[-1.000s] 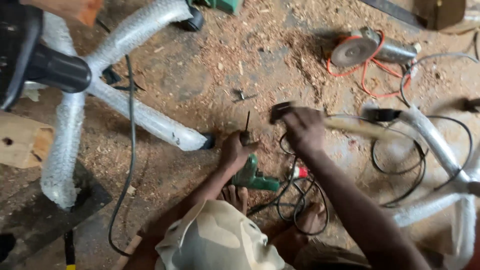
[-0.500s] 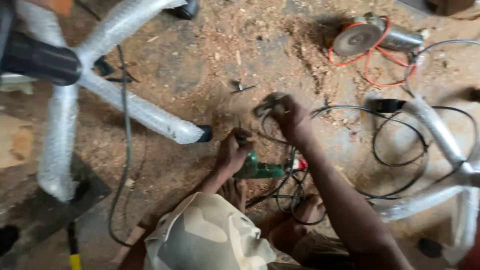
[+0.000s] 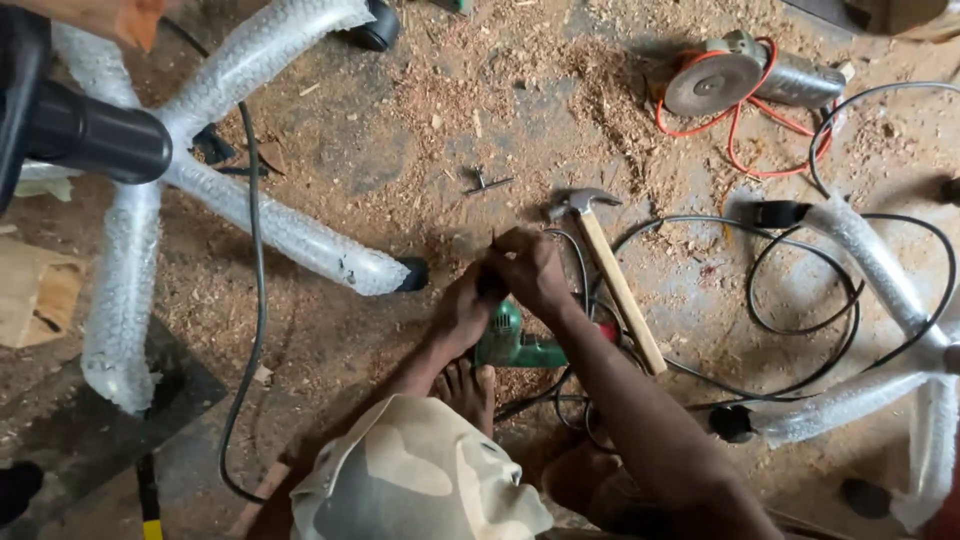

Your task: Assembling wooden components for a chair using a drill and manual tools.

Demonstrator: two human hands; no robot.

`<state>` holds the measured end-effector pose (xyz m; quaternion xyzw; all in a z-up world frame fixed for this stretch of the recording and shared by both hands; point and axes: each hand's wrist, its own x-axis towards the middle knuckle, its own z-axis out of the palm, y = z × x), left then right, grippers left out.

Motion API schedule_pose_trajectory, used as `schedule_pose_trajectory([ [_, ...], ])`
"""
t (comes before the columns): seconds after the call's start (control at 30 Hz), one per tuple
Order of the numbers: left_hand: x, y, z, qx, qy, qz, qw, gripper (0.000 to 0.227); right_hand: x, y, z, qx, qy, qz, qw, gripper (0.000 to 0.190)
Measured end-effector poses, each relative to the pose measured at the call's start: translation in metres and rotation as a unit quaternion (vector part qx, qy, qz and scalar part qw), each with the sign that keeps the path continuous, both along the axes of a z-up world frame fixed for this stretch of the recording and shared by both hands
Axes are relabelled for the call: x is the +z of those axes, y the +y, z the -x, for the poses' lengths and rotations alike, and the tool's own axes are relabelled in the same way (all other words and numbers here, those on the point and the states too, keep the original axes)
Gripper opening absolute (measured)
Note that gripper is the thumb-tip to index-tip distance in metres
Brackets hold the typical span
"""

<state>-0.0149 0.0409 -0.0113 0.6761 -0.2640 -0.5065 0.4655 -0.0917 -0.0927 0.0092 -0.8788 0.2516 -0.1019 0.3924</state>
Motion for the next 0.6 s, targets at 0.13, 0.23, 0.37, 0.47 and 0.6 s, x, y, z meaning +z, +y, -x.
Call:
schedule_pose_trajectory([
  [0.13,-0.039,0.000,0.019,-0.063,-0.229,0.032,0.971,0.029,0.005,0.000,0.005,-0.087,0.103,-0.018,0.991,0.021],
  [0.23,0.022,-0.005,0.003,-0.012,-0.138,0.024,0.990,0.034,0.002,0.004,0.003,-0.074,0.080,0.019,0.994,0.019],
  [0.37,0.068,-0.015,-0.010,0.021,0.044,-0.111,0.993,0.049,-0.025,-0.016,0.018,0.001,0.024,-0.117,0.993,0.046],
  [0.47,0.017,0.001,-0.008,0.065,0.139,-0.056,0.987,0.055,0.022,-0.055,0.049,-0.144,0.147,0.081,0.975,0.079],
  [0.6,-0.022,0.009,-0.006,0.121,0.265,0.069,0.954,0.058,-0.011,-0.077,0.108,-0.227,0.314,0.063,0.920,0.076],
])
